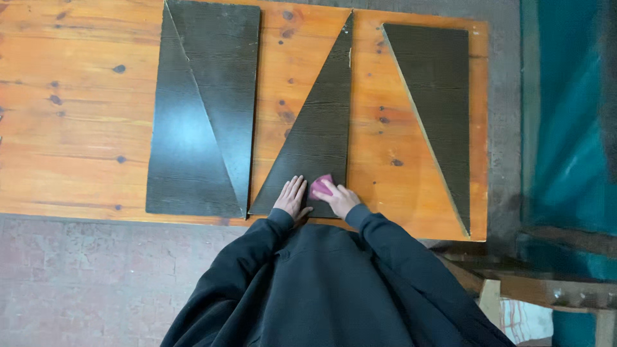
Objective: The person sands two dark rectangular wooden boards on a wooden workbench using a pink sanding block. They work on one board, then move to the second board, and finally flip the second board to sand its other side.
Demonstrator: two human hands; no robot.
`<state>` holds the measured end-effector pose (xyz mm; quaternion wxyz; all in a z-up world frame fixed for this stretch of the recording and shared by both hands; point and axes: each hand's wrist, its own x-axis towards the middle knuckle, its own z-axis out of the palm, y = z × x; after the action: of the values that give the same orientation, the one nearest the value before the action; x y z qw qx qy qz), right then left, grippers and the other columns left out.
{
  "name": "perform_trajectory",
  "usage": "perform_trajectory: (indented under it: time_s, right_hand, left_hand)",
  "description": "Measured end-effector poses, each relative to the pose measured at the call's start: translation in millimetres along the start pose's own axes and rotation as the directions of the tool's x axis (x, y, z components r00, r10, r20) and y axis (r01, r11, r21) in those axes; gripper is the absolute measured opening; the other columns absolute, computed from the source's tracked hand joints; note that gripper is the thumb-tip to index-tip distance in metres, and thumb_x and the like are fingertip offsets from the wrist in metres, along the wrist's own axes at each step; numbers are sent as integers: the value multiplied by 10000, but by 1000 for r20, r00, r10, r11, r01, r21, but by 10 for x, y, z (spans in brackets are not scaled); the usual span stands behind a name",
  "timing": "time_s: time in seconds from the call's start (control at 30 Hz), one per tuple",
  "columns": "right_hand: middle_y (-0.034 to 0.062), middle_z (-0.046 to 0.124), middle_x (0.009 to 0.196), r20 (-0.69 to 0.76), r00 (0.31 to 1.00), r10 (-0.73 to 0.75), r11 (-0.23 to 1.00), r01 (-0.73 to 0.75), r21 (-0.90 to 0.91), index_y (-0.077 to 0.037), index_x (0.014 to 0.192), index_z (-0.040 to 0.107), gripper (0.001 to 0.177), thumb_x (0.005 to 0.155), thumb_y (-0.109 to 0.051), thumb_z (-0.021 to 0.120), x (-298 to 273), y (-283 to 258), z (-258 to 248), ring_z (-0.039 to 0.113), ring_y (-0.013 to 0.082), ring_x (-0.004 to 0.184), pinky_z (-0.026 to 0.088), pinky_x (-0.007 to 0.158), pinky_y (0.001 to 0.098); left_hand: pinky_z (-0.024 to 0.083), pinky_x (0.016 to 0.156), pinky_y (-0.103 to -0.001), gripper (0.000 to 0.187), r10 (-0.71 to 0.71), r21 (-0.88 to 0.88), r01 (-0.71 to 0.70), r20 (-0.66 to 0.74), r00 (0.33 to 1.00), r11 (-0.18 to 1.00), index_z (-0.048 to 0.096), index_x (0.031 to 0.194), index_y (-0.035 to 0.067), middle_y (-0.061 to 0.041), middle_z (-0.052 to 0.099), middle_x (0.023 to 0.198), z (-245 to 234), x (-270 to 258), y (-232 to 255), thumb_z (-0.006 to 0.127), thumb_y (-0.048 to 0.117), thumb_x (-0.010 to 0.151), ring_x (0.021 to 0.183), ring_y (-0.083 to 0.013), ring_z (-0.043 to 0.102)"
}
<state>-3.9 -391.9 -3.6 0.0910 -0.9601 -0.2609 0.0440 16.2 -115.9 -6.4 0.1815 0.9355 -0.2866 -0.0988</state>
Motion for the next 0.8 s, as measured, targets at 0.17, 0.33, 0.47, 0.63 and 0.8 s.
perform_trajectory:
  time_s: [0.17, 0.33, 0.47, 0.63, 0.8]
  right_hand:
    - [-2, 505, 1797, 64, 997, -45, 997, 41, 59, -529, 1604, 664, 667, 1039, -176, 687, -201, 481, -97, 770, 353, 1122, 759, 864, 507]
    - [-28, 502, 1803, 42, 999, 25, 999, -27, 30, -523, 1591, 681, 650, 1026, -202, 693, -160, 539, -66, 763, 322, 1136, 756, 843, 459]
    - [-41, 458, 1853, 173, 978, -113, 993, 106, 48, -547, 1608, 664, 766, 980, -116, 744, -291, 689, -315, 756, 365, 1189, 762, 901, 510]
    - [-64, 430, 1863, 188, 980, -58, 998, 58, 9, -565, 1638, 627, 823, 961, -116, 763, -158, 883, -296, 742, 337, 1201, 770, 903, 486]
    - [-129, 410, 1894, 347, 935, -69, 997, 51, 61, -636, 1634, 605, 868, 994, -59, 713, -191, 743, -732, 734, 366, 1256, 757, 999, 526]
  left_hand:
    - [217, 1497, -535, 1199, -35, 4, 35, -19, 999, 999, 354, 1855, 70, -198, 327, 1933, 30, 72, 237, 785, 766, 979, 1811, -375, 283]
    - [244, 1489, -535, 1173, -53, 4, 53, -22, 998, 999, 372, 1847, 69, -204, 337, 1929, 119, 204, 413, 774, 762, 992, 1803, -383, 308]
    - [236, 1486, -546, 1197, -66, -9, 65, -54, 996, 998, 387, 1846, 76, -203, 349, 1923, 189, 277, 479, 796, 772, 961, 1801, -386, 314]
    - [235, 1482, -560, 1186, -81, -17, 80, -70, 994, 997, 389, 1846, 79, -208, 369, 1910, 200, 288, 514, 825, 727, 954, 1794, -391, 329]
    - [221, 1486, -565, 1173, -40, -11, 40, -25, 999, 999, 376, 1863, 141, -172, 352, 1925, 177, 284, 347, 796, 762, 961, 1802, -372, 315]
